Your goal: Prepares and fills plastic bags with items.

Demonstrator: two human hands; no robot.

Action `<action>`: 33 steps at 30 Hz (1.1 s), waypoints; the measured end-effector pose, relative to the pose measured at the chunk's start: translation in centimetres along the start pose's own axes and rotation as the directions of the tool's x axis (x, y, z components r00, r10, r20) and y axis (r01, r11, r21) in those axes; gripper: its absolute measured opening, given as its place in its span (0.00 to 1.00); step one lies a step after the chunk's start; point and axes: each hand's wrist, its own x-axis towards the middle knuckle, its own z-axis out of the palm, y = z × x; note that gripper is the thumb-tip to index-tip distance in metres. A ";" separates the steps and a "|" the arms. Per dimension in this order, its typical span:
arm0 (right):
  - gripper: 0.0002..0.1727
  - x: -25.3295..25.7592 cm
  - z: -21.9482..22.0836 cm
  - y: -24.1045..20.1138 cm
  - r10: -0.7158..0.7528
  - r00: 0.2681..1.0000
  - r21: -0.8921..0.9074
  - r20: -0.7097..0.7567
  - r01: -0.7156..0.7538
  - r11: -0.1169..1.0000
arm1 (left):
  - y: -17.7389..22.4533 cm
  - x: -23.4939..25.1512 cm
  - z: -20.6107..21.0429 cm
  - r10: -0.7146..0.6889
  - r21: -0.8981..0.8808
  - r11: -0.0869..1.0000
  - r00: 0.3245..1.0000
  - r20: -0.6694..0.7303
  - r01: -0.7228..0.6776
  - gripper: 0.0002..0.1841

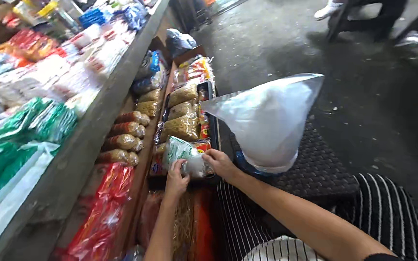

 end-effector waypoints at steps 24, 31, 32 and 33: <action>0.13 -1.3 -0.5 -1.4 -0.425 0.903 -0.593 0.058 0.374 0.713 | 1.5 2.8 0.6 -0.208 0.105 0.975 0.973 0.103 0.198 0.35; 0.19 -1.1 -1.0 -2.4 -0.043 0.960 -0.710 0.276 0.234 0.665 | 1.2 1.3 0.0 -0.126 0.020 0.992 0.986 0.110 0.125 0.26; 0.18 -1.2 -0.7 -2.2 -0.097 0.959 -0.707 0.268 0.264 0.656 | 1.1 1.3 -0.2 -0.157 0.091 0.985 0.984 0.089 0.149 0.26; 0.17 -1.2 -0.4 -1.8 -0.199 0.950 -0.698 0.241 0.312 0.644 | 0.9 1.4 -0.5 -0.181 0.138 0.976 0.981 0.076 0.170 0.27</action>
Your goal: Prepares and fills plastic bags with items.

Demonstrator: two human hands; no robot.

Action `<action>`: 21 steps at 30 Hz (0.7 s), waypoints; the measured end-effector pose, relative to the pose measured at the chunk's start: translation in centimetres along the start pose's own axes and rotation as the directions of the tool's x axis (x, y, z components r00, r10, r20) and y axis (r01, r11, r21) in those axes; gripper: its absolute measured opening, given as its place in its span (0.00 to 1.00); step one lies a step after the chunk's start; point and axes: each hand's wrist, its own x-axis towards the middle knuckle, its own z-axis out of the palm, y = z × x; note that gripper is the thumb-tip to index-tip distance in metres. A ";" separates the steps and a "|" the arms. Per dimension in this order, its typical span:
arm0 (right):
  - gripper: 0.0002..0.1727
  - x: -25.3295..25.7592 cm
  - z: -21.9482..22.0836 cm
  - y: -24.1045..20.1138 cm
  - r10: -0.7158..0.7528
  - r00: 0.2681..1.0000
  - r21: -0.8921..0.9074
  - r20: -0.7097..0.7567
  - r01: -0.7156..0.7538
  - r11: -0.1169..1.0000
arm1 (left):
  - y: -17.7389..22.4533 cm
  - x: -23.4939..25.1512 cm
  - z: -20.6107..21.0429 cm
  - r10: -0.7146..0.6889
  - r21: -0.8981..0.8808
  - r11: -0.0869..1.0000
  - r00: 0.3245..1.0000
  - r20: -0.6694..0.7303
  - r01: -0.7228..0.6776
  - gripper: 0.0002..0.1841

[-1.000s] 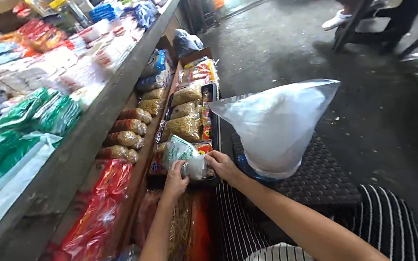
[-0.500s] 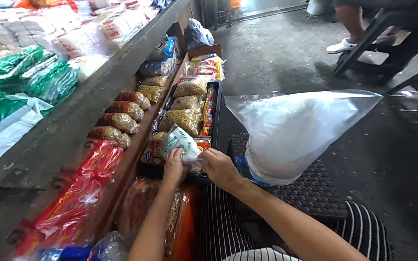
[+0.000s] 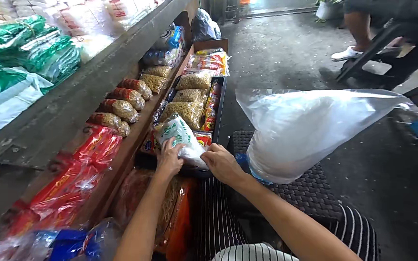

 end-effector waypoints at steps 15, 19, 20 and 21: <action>0.13 1.5 1.7 -0.6 -0.230 0.955 -0.052 -0.188 0.224 0.973 | -0.4 0.2 0.4 0.041 -0.229 0.973 0.999 -0.012 -0.043 0.31; 0.14 1.5 0.1 -0.6 -0.022 0.980 0.370 -0.200 0.096 0.924 | -3.0 0.3 0.9 0.119 -0.291 0.951 0.992 0.038 -0.103 0.39; 0.14 1.5 -0.2 -0.3 0.009 0.970 0.457 -0.242 0.106 0.883 | -3.2 0.2 0.7 0.093 -0.272 0.959 0.995 0.046 -0.077 0.40; 0.13 1.5 -0.6 -0.2 0.028 0.960 0.528 -0.278 0.128 0.840 | -3.2 0.0 0.4 0.057 -0.249 0.968 0.997 0.051 -0.043 0.40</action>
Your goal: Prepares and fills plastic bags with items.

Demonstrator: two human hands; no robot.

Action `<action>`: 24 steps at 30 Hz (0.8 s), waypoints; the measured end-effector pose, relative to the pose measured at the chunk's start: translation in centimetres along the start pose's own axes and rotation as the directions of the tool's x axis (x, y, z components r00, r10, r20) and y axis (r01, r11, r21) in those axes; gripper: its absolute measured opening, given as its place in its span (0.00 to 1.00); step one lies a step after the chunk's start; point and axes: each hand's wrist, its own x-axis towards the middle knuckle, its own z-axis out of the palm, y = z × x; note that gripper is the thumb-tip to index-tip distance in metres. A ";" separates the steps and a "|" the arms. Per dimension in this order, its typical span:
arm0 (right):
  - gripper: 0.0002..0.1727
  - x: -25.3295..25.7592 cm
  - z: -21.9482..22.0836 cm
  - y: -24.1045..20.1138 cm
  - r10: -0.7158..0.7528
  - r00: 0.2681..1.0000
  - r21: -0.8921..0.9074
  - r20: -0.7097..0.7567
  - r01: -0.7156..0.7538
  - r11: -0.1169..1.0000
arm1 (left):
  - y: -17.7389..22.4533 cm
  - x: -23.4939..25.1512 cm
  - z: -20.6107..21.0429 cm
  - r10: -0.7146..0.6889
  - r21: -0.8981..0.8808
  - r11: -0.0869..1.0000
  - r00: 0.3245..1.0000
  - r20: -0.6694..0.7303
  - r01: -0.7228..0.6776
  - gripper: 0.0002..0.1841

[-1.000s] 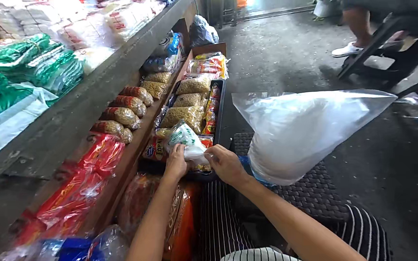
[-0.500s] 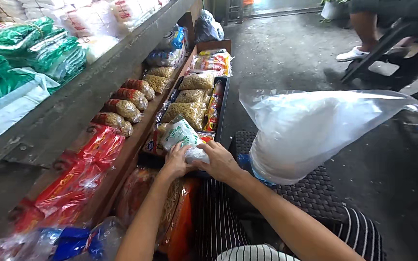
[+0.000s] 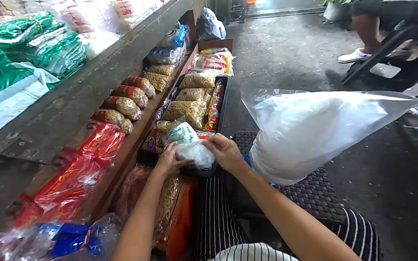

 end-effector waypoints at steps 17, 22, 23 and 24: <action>0.11 -1.8 -2.1 -7.4 -0.304 0.936 0.219 -0.180 0.339 0.915 | 4.0 0.0 -1.2 -0.225 0.375 0.908 0.973 0.054 0.189 0.31; 0.17 -3.6 -5.5 -10.7 0.087 0.996 0.727 -0.012 -0.051 0.685 | 7.0 -2.1 -4.8 -0.091 0.265 0.963 0.987 0.135 0.053 0.39; 0.19 -3.9 -5.9 -11.0 0.162 0.987 0.772 0.025 -0.122 0.624 | 7.9 -3.1 -6.0 0.032 0.149 0.988 0.993 0.114 -0.049 0.36; 0.20 -4.3 -6.2 -11.2 0.229 0.972 0.797 0.055 -0.181 0.576 | 8.2 -3.8 -6.9 0.160 0.019 0.987 0.983 0.085 -0.163 0.32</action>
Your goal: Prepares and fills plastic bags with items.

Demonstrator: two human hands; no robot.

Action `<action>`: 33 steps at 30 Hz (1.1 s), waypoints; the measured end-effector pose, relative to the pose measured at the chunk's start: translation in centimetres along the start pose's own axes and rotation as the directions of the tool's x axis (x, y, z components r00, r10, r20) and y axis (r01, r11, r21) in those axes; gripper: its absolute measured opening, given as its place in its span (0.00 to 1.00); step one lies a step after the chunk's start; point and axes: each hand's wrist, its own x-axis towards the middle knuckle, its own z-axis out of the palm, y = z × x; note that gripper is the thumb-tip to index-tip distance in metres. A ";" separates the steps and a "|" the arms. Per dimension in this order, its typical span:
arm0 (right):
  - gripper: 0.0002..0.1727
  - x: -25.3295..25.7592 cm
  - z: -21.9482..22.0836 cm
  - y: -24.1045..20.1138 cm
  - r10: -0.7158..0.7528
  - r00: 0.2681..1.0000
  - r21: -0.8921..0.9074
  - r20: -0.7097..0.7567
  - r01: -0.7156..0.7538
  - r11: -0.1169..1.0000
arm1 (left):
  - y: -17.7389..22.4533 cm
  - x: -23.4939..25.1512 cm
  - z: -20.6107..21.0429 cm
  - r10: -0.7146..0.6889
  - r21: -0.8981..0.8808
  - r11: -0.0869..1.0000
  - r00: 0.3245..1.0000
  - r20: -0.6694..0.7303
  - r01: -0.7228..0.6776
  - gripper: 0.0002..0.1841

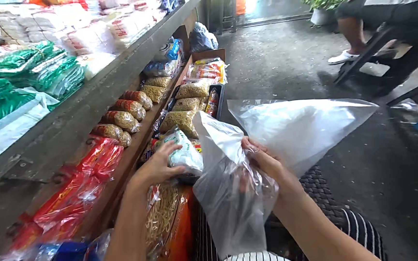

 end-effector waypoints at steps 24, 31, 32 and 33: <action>0.54 -6.5 -7.6 -3.4 0.039 0.974 -0.435 0.225 0.065 0.898 | 14.5 -3.4 6.3 0.501 -0.208 0.737 0.726 -0.470 -0.643 0.03; 0.34 -6.9 -5.2 -3.1 -0.521 0.731 -0.767 0.440 0.608 0.205 | 15.8 -3.8 7.3 0.539 -0.248 0.706 0.731 -0.418 -0.663 0.04; 0.20 -6.7 -5.1 -2.9 -0.577 0.702 -0.744 0.417 0.628 0.226 | 16.0 -3.9 7.4 0.541 -0.256 0.704 0.734 -0.412 -0.663 0.05; 0.13 -6.6 -5.1 -3.2 -0.606 0.703 -0.716 0.372 0.633 0.294 | 16.0 -4.0 7.3 0.531 -0.260 0.711 0.741 -0.411 -0.653 0.06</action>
